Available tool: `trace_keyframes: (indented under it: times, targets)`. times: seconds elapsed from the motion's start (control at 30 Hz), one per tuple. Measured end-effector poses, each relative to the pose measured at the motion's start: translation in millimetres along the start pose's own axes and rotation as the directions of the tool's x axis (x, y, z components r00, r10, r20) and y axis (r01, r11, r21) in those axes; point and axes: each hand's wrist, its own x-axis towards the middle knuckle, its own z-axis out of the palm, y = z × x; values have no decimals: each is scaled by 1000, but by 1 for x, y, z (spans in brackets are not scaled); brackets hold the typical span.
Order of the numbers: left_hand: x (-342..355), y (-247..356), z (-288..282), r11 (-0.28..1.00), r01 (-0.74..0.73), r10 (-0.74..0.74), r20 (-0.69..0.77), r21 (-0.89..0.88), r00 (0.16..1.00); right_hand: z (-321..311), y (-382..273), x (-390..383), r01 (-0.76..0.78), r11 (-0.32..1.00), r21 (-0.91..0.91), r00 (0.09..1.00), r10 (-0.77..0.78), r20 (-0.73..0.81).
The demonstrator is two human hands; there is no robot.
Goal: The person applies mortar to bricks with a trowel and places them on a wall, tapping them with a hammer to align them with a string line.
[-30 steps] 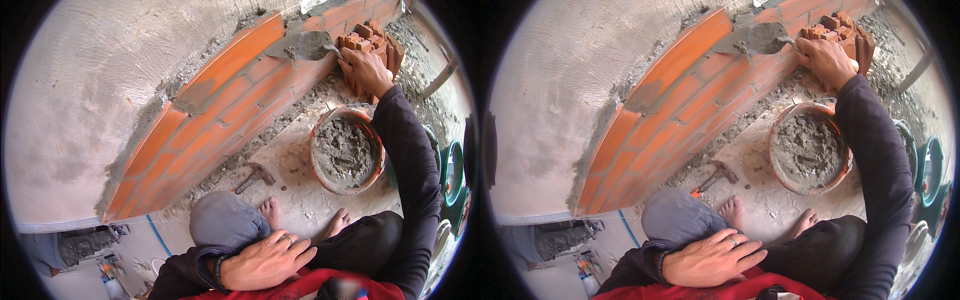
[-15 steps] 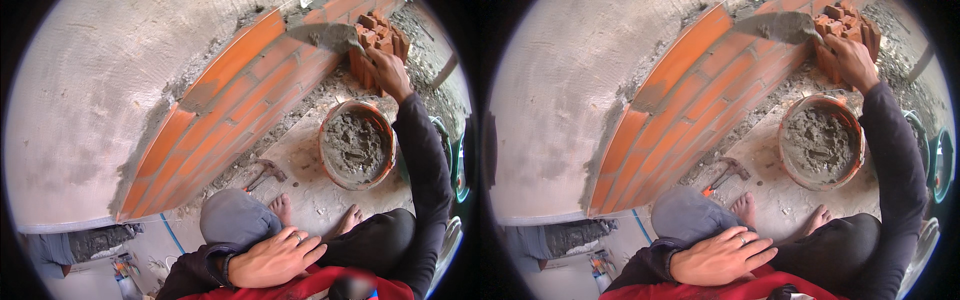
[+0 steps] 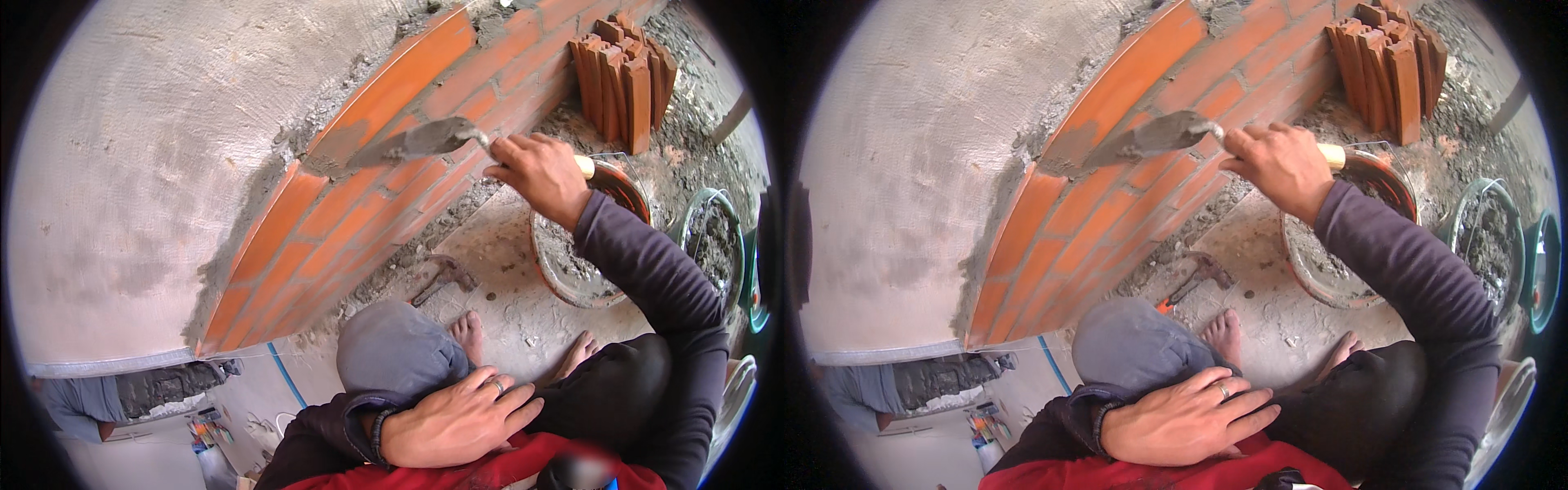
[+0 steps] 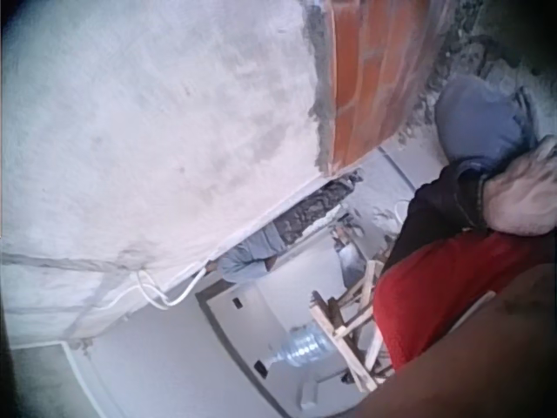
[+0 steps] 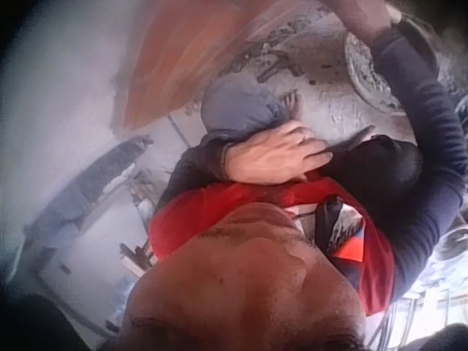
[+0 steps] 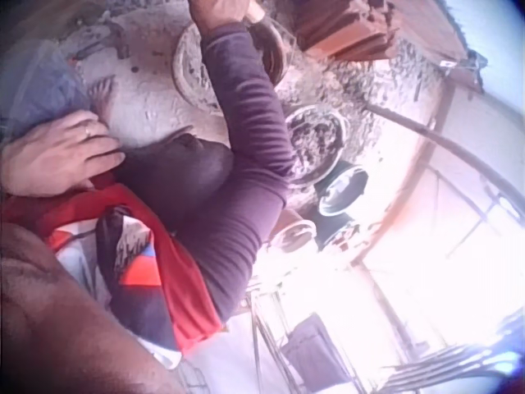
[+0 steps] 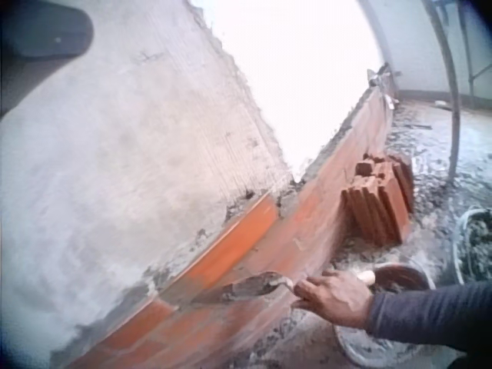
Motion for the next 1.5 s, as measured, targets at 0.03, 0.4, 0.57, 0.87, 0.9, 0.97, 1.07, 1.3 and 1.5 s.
trace_keyframes:
  times: [0.03,0.4,0.57,0.87,0.9,0.97,1.07,1.3,1.5]
  targets:
    - [0,-1,0,1000,-1,1,0,-7,1000,-2,10,-2,-11,1000,-10,999,11,-30]
    - [11,-4,-4,1000,-1,2,62,-15,998,-54,145,6,-176,958,-228,982,153,-115]
    - [20,-6,-4,1000,1,0,48,-29,999,-85,174,-3,-190,950,-246,980,167,-112]
    - [39,-28,-7,999,-34,33,38,23,999,-177,119,-38,-399,884,-242,872,448,198]
    - [41,-31,-10,998,-38,36,44,46,998,-186,108,-41,-402,891,-211,861,446,243]
    - [48,-38,-12,999,-42,41,22,5,999,-197,95,-56,-389,903,-183,846,428,317]
    - [61,-47,-16,998,5,1,112,-56,994,-215,72,-66,-565,811,-151,657,553,513]
    - [96,-57,-23,943,201,-147,209,-266,967,-222,43,-105,-647,736,-199,571,641,512]
    - [87,-33,-59,786,457,-394,231,-416,889,-245,-5,-108,-879,473,54,395,661,637]
